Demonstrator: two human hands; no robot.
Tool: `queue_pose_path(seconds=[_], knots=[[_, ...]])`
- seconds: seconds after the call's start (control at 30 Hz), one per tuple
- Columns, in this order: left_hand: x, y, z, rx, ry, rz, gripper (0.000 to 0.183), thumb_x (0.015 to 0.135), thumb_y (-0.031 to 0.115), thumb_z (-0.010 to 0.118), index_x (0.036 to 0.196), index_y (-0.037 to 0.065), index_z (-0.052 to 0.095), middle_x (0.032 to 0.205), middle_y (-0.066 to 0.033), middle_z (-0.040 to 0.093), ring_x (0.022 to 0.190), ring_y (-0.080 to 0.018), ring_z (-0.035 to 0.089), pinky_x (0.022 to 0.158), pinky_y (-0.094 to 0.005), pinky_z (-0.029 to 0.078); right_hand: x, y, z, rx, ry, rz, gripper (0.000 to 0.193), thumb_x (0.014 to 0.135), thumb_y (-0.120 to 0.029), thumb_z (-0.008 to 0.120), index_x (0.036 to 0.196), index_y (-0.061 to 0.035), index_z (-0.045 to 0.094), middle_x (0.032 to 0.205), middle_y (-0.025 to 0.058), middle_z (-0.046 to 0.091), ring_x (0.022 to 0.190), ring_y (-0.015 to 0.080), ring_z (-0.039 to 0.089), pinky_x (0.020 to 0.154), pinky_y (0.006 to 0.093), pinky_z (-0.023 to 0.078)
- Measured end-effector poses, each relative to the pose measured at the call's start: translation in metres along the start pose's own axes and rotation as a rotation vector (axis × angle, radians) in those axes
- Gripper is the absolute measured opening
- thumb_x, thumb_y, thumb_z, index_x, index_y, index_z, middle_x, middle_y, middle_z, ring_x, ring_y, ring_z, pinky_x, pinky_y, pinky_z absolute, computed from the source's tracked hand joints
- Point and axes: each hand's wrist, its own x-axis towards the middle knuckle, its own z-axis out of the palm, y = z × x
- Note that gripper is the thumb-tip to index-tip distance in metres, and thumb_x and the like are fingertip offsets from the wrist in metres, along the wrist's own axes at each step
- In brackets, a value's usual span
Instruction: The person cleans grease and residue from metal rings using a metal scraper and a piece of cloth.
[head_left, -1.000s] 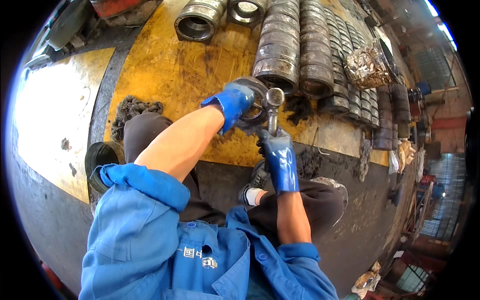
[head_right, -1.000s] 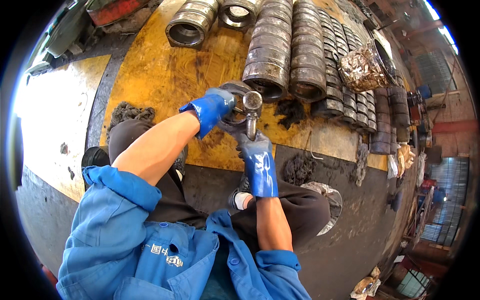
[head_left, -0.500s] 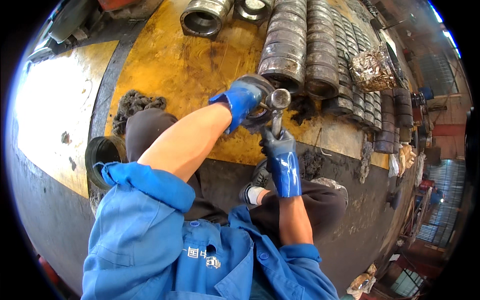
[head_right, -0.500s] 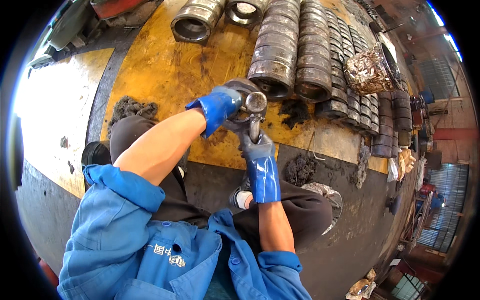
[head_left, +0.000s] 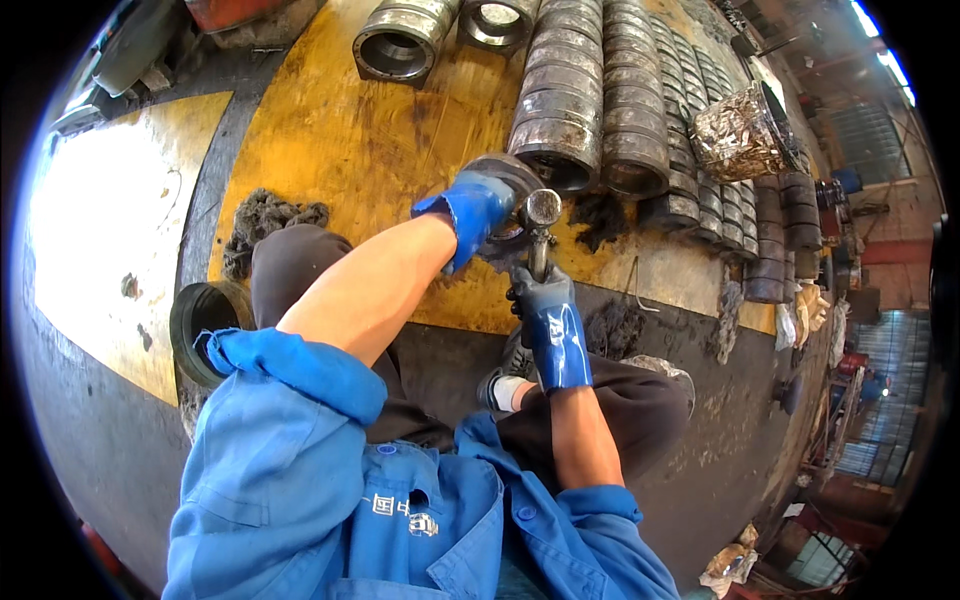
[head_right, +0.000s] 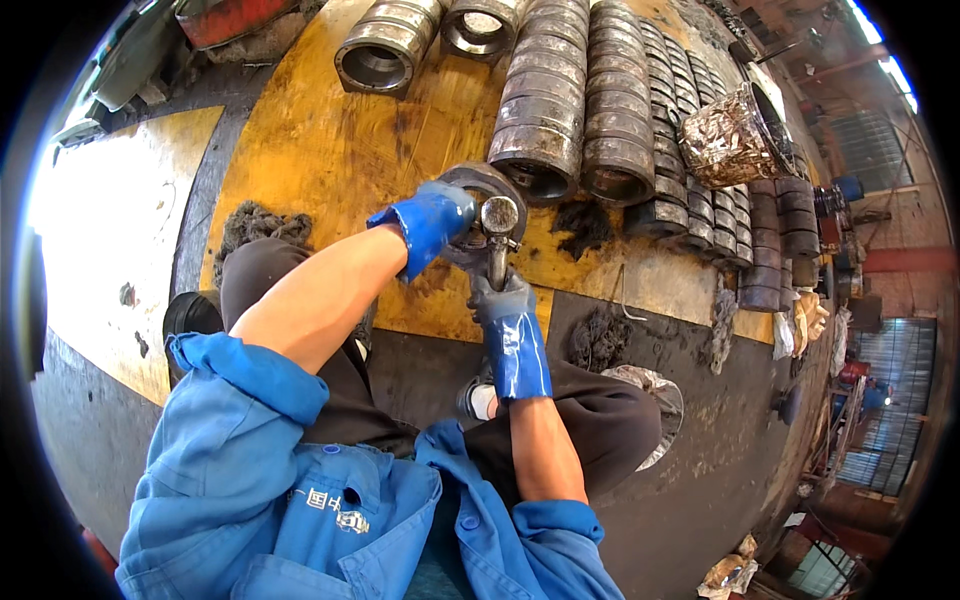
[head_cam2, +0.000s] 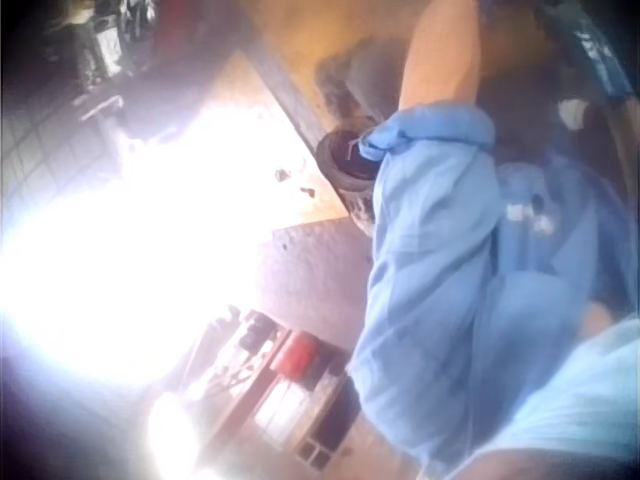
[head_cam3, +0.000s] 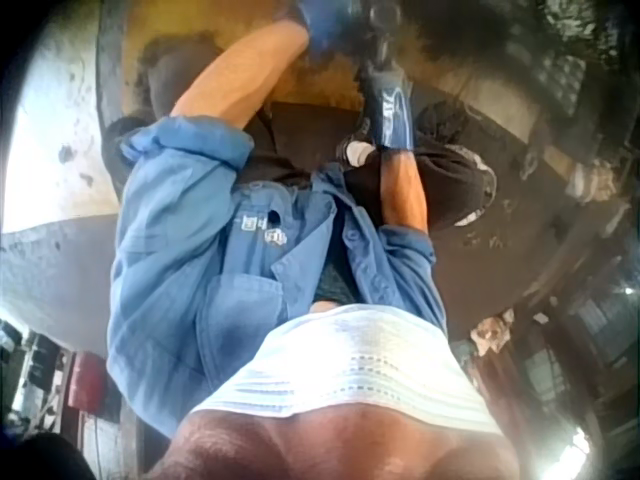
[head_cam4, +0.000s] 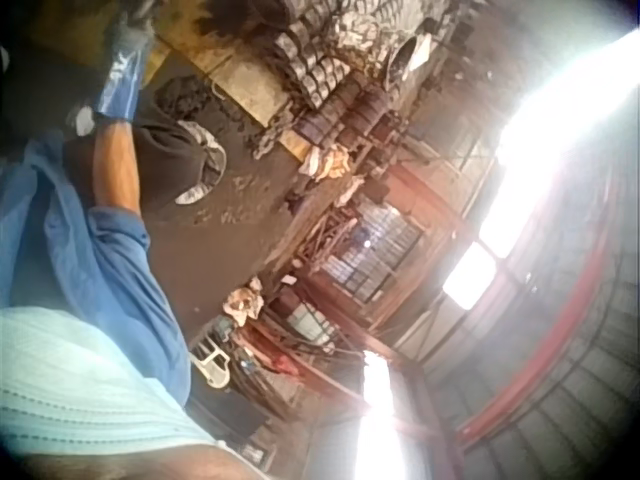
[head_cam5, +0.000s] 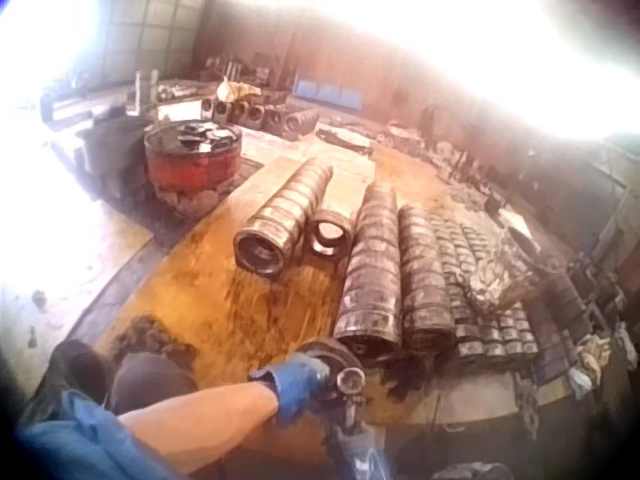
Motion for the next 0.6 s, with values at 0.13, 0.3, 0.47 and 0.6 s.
queue_pose_path(seconds=[0.13, 0.3, 0.47, 0.6], knots=[[0.006, -0.008, 0.004, -0.052, 0.071, 0.04, 0.033, 0.08, 0.015, 0.06, 0.111, 0.009, 0.068, 0.117, -0.0185, 0.063, 0.109, -0.0326, 0.061, 0.09, -0.0362, 0.049, -0.001, 0.001, 0.005, 0.007, 0.017, -0.03, 0.023, 0.084, -0.026, 0.068, 0.088, -0.0044, 0.062, 0.06, 0.004, 0.06, 0.048, 0.0114, 0.058, 0.044, 0.0257, 0.045], [0.011, -0.016, 0.012, -0.085, 0.097, 0.03, 0.033, 0.08, 0.015, 0.06, 0.111, 0.009, 0.068, 0.117, -0.0182, 0.063, 0.108, -0.0326, 0.061, 0.089, -0.0364, 0.05, 0.0, 0.002, 0.003, -0.038, -0.019, 0.027, 0.022, 0.084, -0.027, 0.068, 0.084, -0.0054, 0.062, 0.06, 0.004, 0.06, 0.048, 0.0107, 0.057, 0.044, 0.0252, 0.045], [0.029, -0.019, 0.031, -0.073, 0.074, -0.003, 0.033, 0.079, 0.014, 0.06, 0.11, 0.008, 0.068, 0.116, -0.0179, 0.063, 0.107, -0.0326, 0.062, 0.088, -0.0366, 0.05, -0.007, -0.008, 0.001, 0.102, -0.017, -0.056, 0.023, 0.083, -0.025, 0.068, 0.091, -0.0049, 0.063, 0.062, 0.0045, 0.06, 0.05, 0.0109, 0.058, 0.044, 0.0252, 0.047], [0.056, -0.031, 0.067, -0.17, 0.096, -0.136, 0.032, 0.079, 0.014, 0.061, 0.11, 0.008, 0.068, 0.116, -0.0176, 0.063, 0.106, -0.0326, 0.062, 0.087, -0.0368, 0.051, -0.013, -0.016, 0.001, 0.021, -0.039, 0.087, 0.02, 0.086, -0.021, 0.069, 0.091, -0.0041, 0.059, 0.061, 0.004, 0.057, 0.048, 0.0091, 0.052, 0.044, 0.0239, 0.04]])
